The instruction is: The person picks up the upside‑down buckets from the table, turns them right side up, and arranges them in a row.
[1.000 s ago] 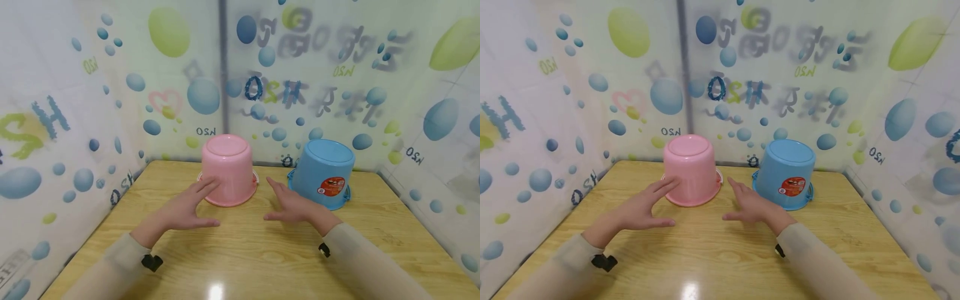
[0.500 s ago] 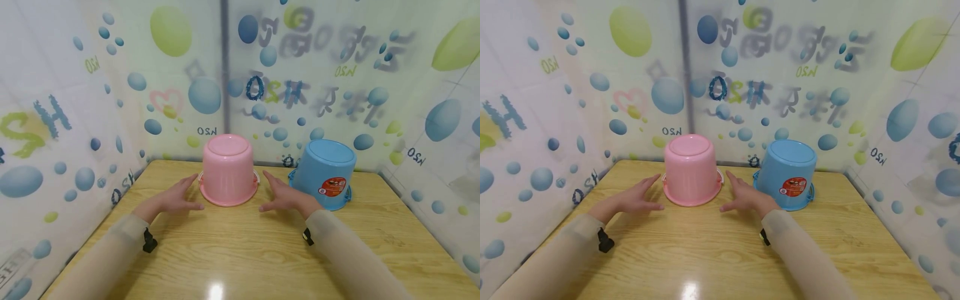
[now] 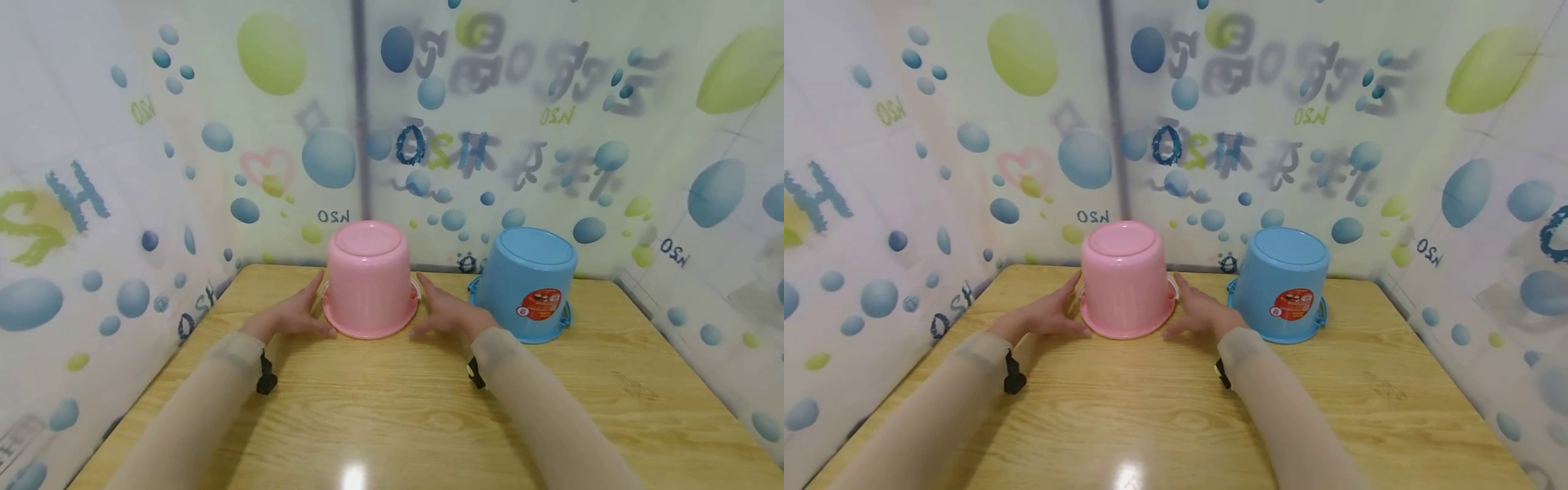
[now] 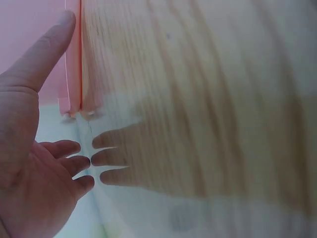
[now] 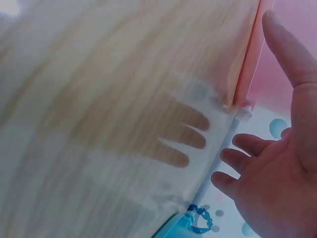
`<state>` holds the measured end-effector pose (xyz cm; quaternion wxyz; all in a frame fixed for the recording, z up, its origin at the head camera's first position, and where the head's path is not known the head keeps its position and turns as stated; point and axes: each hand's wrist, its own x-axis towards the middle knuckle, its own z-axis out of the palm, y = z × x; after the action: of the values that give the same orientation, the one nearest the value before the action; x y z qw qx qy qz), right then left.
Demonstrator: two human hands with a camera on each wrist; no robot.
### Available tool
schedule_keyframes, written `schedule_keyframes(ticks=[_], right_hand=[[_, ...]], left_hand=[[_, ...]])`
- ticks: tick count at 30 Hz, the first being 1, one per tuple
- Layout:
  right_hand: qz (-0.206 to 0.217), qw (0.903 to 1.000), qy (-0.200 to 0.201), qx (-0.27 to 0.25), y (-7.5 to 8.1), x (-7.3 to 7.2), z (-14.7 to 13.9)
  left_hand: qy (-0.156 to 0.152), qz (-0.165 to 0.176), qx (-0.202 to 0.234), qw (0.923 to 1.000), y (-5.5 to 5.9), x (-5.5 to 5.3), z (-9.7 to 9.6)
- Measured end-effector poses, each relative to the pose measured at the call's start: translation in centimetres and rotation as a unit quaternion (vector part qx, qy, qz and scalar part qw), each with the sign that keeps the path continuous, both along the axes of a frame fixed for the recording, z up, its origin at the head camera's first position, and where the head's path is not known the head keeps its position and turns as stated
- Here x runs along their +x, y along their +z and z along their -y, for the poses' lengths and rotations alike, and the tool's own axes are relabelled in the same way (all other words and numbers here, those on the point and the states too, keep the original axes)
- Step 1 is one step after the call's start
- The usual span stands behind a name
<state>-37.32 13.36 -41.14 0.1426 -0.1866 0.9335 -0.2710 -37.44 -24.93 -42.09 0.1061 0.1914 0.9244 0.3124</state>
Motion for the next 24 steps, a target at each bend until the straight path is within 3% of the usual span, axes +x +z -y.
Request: schedule_keyframes(ticks=[9, 15, 21, 22, 24], right_hand=[[0.011, 0.9998, 0.003, -0.018, -0.3, -0.6, 1.5], [0.006, 0.9998, 0.012, -0.012, -0.4, -0.6, 1.8], [-0.005, 0.9998, 0.016, 0.007, -0.4, -0.6, 2.0], [-0.005, 0.9998, 0.017, 0.008, -0.4, -0.6, 2.0], [-0.003, 0.9998, 0.016, 0.007, -0.5, -0.6, 1.9]], left_hand=[[-0.036, -0.024, 0.047, 0.998, -0.3, -0.2, -0.6], [-0.04, -0.027, 0.056, 0.9973, -0.5, -0.2, -0.8], [-0.054, -0.031, 0.087, 0.9942, -0.8, -0.3, -0.3], [-0.07, -0.041, 0.099, 0.9917, -1.5, -0.9, 0.2], [-0.076, -0.045, 0.103, 0.9908, -1.5, -0.8, 0.4]])
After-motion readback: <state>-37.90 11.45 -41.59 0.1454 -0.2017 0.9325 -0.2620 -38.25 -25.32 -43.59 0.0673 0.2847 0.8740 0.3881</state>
